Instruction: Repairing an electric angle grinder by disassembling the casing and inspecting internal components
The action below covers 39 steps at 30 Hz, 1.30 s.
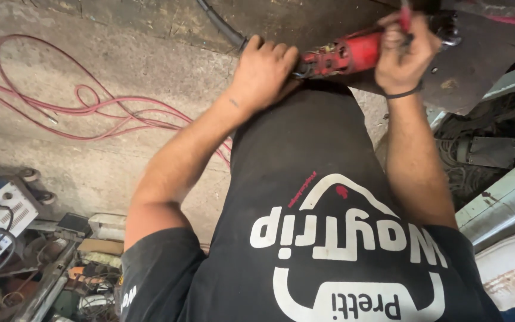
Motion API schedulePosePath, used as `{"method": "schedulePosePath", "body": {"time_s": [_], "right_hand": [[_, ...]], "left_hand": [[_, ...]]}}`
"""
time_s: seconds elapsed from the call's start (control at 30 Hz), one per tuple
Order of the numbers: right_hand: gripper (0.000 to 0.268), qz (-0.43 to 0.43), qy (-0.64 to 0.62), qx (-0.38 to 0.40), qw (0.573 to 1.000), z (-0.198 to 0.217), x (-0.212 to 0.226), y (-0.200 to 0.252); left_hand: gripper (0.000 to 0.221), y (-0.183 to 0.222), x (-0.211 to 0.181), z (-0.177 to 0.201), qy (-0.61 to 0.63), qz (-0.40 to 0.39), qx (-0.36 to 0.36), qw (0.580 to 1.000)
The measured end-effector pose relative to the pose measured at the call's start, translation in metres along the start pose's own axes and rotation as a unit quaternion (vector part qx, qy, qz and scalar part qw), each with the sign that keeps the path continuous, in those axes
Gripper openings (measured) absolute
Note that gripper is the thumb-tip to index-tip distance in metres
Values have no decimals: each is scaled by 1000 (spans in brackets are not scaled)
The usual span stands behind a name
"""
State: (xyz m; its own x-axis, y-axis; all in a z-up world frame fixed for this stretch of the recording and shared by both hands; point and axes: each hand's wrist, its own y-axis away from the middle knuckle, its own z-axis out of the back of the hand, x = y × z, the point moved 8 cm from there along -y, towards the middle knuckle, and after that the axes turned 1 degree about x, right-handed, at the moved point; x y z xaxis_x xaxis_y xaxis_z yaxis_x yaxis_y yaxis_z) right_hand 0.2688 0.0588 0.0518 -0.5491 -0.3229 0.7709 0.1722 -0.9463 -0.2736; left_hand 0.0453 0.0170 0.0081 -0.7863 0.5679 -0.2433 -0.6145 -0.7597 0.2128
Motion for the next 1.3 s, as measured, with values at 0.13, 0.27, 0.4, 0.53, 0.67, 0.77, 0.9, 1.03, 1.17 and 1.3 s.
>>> {"method": "schedulePosePath", "body": {"time_s": [0.13, 0.27, 0.4, 0.53, 0.67, 0.77, 0.9, 1.03, 1.17, 1.3], "right_hand": [[55, -61, -59, -44, 995, 20, -25, 4], [62, 3, 31, -23, 999, 20, 1, -13], [59, 18, 38, -8, 999, 16, 0, -6], [63, -6, 7, -27, 1000, 19, -6, -5], [60, -20, 49, -19, 998, 19, 0, -9], [44, 14, 18, -9, 1000, 16, 6, -12], [61, 24, 48, 1, 999, 15, 12, -15], [51, 17, 45, -4, 999, 16, 8, -12], [52, 6, 64, -9, 998, 21, 9, -13], [51, 12, 43, 2, 999, 18, 9, -12]], "left_hand": [[32, 43, -15, 71, 110, -50, -209, 970], [12, 59, 0, 74, 312, -28, -225, 923], [54, 47, 23, -7, 472, 175, -68, 861], [56, 15, 7, -17, 512, 162, 31, 843], [60, -4, 16, -26, 497, 210, 44, 841], [52, -7, 18, -28, 537, 219, 61, 812], [45, -4, 21, -33, 558, 260, 86, 784], [37, -6, 18, -33, 572, 236, 43, 785], [31, -5, 17, -29, 575, 231, 0, 785], [28, -3, 24, -28, 590, 209, -4, 780]]}}
